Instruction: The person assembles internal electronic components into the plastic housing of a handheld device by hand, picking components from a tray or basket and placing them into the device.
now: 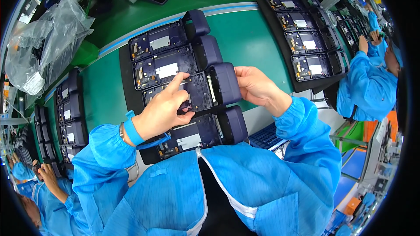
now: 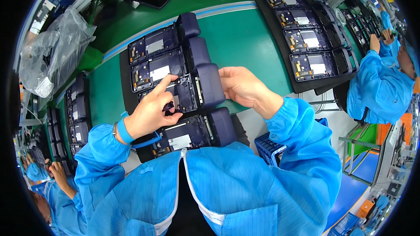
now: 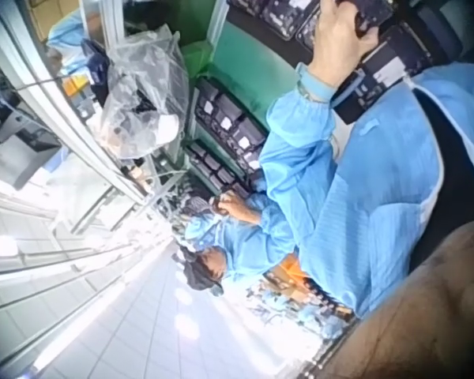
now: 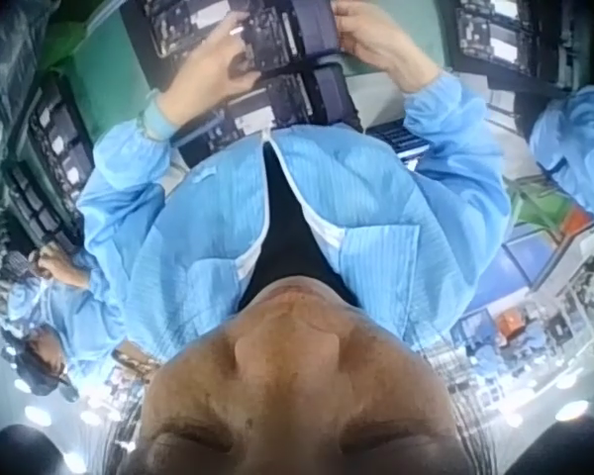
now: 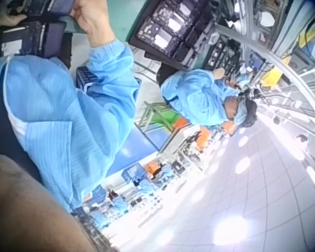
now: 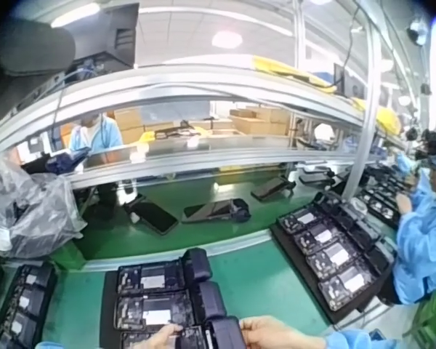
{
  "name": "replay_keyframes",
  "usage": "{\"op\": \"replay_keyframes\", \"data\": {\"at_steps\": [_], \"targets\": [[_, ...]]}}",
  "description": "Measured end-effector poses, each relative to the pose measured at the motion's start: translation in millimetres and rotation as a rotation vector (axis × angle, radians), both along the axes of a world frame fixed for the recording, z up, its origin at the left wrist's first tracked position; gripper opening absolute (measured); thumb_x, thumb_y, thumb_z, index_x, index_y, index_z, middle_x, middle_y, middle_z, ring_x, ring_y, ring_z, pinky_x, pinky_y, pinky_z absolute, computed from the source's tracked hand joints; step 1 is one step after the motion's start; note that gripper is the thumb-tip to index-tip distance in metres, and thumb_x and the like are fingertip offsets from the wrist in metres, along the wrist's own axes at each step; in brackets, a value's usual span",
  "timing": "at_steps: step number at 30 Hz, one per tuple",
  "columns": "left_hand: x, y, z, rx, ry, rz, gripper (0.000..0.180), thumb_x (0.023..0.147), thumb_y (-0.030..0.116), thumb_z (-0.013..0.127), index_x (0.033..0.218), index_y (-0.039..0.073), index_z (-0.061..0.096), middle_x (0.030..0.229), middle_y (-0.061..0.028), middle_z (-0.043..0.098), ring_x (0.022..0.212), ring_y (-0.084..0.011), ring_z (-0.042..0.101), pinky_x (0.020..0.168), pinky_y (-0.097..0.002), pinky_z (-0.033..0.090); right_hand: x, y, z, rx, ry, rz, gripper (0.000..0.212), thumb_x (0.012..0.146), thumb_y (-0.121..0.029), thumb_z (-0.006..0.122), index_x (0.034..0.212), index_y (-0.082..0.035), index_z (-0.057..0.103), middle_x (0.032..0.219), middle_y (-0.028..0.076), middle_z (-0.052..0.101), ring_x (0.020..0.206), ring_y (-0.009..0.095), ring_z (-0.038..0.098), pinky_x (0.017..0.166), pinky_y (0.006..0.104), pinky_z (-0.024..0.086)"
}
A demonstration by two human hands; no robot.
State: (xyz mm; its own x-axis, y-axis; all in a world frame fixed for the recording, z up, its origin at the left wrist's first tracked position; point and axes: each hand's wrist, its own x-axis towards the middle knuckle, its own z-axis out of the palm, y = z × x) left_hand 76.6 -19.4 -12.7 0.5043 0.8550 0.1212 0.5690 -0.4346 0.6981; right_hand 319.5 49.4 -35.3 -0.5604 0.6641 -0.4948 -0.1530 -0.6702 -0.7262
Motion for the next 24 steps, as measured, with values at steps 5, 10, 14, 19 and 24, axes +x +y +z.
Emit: {"op": "replay_keyframes", "data": {"at_steps": [5,10,14,19,24], "targets": [[-2,-3,-2,-0.029,-0.016,-0.020,0.032,0.060,0.002,0.075,0.064,0.001,0.043,0.127,-0.0206,0.039,0.066,-0.0261,0.058,0.055,-0.0306,0.049,-20,-8,16,0.015,-0.032,-0.007,0.010,0.081,-0.006,0.061,0.089,0.000,0.060,0.077,0.007,0.062,0.071,0.016,0.062,0.063,0.0284,0.053],[-4,-3,-1,-0.004,-0.043,-0.024,0.032,0.060,0.001,0.074,0.063,0.002,0.043,0.127,-0.0217,0.038,0.067,-0.0264,0.059,0.056,-0.0303,0.049,-25,-9,13,0.042,-0.125,-0.015,0.018,0.075,-0.009,0.070,0.086,0.000,0.059,0.072,0.006,0.059,0.063,0.015,0.061,0.054,0.0256,0.051],[-6,-3,-3,-0.031,-0.058,-0.045,0.026,0.063,0.005,0.072,0.069,-0.003,0.048,0.124,-0.0221,0.037,0.070,-0.0322,0.061,0.061,-0.0364,0.051,-28,-9,14,0.192,-0.204,0.003,0.022,0.074,-0.009,0.071,0.087,0.000,0.057,0.071,0.007,0.059,0.057,0.016,0.060,0.049,0.0255,0.051],[-7,0,-8,-0.013,-0.041,-0.054,0.026,0.064,0.005,0.071,0.069,-0.003,0.047,0.125,-0.0219,0.036,0.070,-0.0324,0.060,0.061,-0.0364,0.051,-26,2,3,0.254,-0.288,0.053,0.020,0.077,-0.005,0.066,0.093,0.002,0.054,0.074,0.010,0.060,0.060,0.018,0.061,0.052,0.0277,0.052],[-6,1,-14,-0.056,-0.009,0.024,0.030,0.062,0.004,0.074,0.065,0.000,0.045,0.128,-0.0201,0.037,0.075,-0.0325,0.058,0.060,-0.0311,0.049,-4,11,1,0.361,-0.417,0.075,0.020,0.084,0.004,0.048,0.103,0.004,0.054,0.089,0.011,0.062,0.078,0.017,0.061,0.068,0.0272,0.052]]}}
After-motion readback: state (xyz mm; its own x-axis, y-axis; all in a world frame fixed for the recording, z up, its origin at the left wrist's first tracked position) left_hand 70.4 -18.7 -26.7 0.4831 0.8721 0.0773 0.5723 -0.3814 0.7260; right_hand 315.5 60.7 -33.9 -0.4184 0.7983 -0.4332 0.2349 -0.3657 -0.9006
